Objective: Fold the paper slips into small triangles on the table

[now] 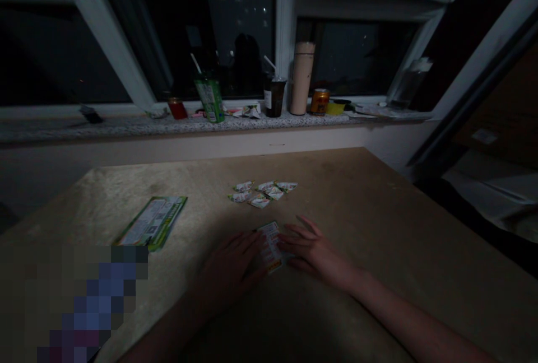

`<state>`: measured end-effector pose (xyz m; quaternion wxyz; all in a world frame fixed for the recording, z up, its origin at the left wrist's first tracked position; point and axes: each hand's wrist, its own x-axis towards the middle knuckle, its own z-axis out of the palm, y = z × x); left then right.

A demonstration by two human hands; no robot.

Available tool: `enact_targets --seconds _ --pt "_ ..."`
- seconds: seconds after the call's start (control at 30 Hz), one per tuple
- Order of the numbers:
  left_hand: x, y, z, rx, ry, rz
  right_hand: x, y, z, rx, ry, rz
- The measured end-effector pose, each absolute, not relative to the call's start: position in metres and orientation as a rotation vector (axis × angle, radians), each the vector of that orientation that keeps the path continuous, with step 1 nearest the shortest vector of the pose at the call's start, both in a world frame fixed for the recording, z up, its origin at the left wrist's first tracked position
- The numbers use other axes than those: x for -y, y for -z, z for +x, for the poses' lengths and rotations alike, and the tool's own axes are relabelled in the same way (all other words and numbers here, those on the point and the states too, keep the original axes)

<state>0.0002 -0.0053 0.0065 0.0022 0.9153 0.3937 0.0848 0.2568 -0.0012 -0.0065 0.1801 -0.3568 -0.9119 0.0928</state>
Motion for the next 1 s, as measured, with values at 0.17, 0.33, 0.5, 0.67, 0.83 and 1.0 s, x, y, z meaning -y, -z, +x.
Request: enact_targets --seconds 0.17,0.33,0.5,0.67,0.83,1.0 --pt "0.009 -0.007 0.007 -1.143 -0.261 2.888 0.004 0.006 0.253 2.569 -0.188 -1.017" --pt "0.005 -0.001 0.009 -1.053 -0.203 2.975 0.008 0.002 0.251 2.559 -0.174 -0.993" --pt "0.003 0.005 0.007 -1.041 -0.31 2.941 0.009 0.001 0.25 2.551 -0.14 -0.975" --pt "-0.001 0.006 0.003 -1.062 -0.344 2.863 0.007 0.004 0.25 2.56 -0.121 -0.982" --pt "-0.002 0.004 0.002 -1.088 -0.34 2.793 0.007 0.008 0.248 2.564 -0.077 -0.958" --pt "0.001 -0.003 -0.005 -1.067 -0.264 2.827 0.006 0.009 0.248 2.486 -0.163 -0.989"
